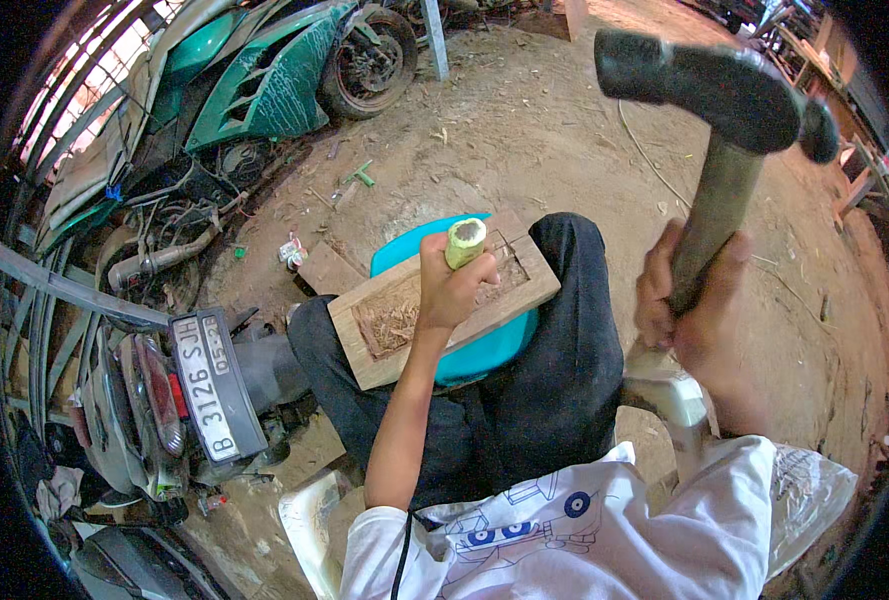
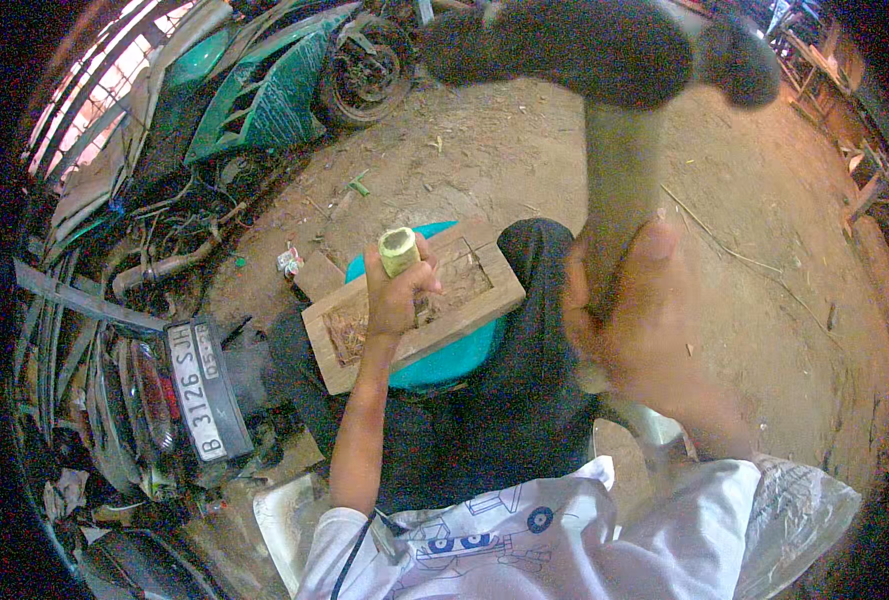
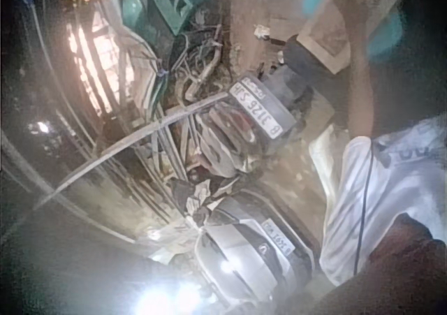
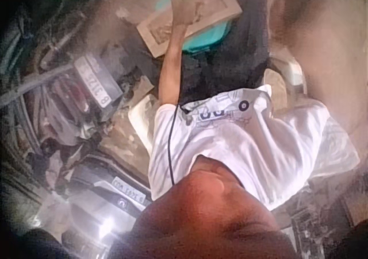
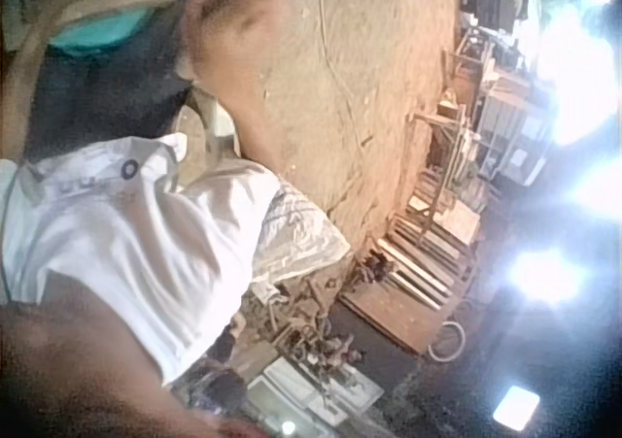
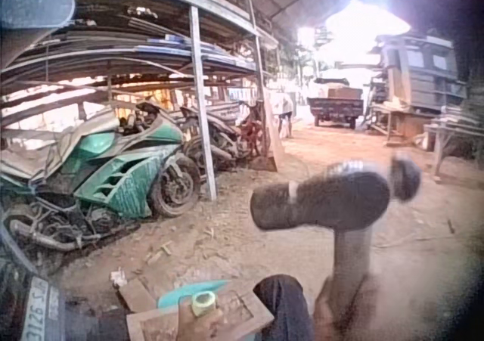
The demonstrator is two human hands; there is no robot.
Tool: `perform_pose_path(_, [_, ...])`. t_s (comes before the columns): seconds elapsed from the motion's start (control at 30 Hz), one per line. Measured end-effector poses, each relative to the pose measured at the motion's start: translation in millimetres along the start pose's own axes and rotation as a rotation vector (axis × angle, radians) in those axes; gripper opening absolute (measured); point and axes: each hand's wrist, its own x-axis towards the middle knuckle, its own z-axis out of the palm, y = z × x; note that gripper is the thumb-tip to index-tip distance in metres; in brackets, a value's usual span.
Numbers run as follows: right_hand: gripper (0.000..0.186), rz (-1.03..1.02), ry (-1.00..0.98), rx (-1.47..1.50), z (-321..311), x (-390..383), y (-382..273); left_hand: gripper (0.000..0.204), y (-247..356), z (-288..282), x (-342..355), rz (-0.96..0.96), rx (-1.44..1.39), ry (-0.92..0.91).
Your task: The person carves a rectangular wooden block resting on their lap using a chisel and hammer. They repeatedly position the chisel and strike it to remove wood shavings, occasionally pausing to clear debris from the carved area.
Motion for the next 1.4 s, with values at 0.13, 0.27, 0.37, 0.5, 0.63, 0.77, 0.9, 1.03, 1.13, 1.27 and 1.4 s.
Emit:
perform_pose_path(0.13, [0.03, 0.12, -0.383, -0.416, 21, 6, 17, 0.013, 2, -2, -2, -0.08, 0.037, 0.064])
perform_pose_path(0.27, [0.044, 0.101, -0.356, -0.243, 21, 5, -16, 0.008, 2, -2, -6, -0.017, -0.025, 0.097])
perform_pose_path(0.37, [0.046, 0.055, -0.304, -0.209, 25, -8, 0, 0.008, 1, -1, -3, -0.012, -0.032, 0.041])
perform_pose_path(0.5, [0.045, 0.314, -0.353, -0.126, 30, -12, 12, 0.004, 4, -6, 2, -0.047, 0.029, -0.009])
perform_pose_path(0.63, [0.043, 0.562, -0.431, -0.092, 20, 3, -24, 0.004, 4, -5, -4, -0.031, 0.01, 0.068])
perform_pose_path(0.77, [0.052, 0.285, -0.102, 0.206, 19, -11, -17, 0.004, -3, -7, -1, -0.009, 0.021, 0.011])
perform_pose_path(0.9, [0.05, 0.287, -0.33, -0.106, 31, -20, 9, 0.003, 7, 0, -5, -0.039, 0.015, 0.094])
perform_pose_path(1.03, [0.049, 0.539, -0.394, 0.106, 30, -30, 9, 0.002, 2, -1, -4, 0.007, 0.014, 0.118])
perform_pose_path(1.13, [0.051, 0.385, -0.368, -0.044, 26, -31, 20, 0.007, -10, -3, -11, 0.073, -0.095, 0.219])
perform_pose_path(1.27, [0.053, 0.645, -0.365, 0.171, 35, -26, 25, 0.009, -24, -22, -23, 0.175, -0.375, 0.58])
perform_pose_path(1.4, [0.055, 0.767, -0.319, 0.259, 39, -22, 27, 0.018, -19, -45, -21, 0.122, -0.507, 0.846])
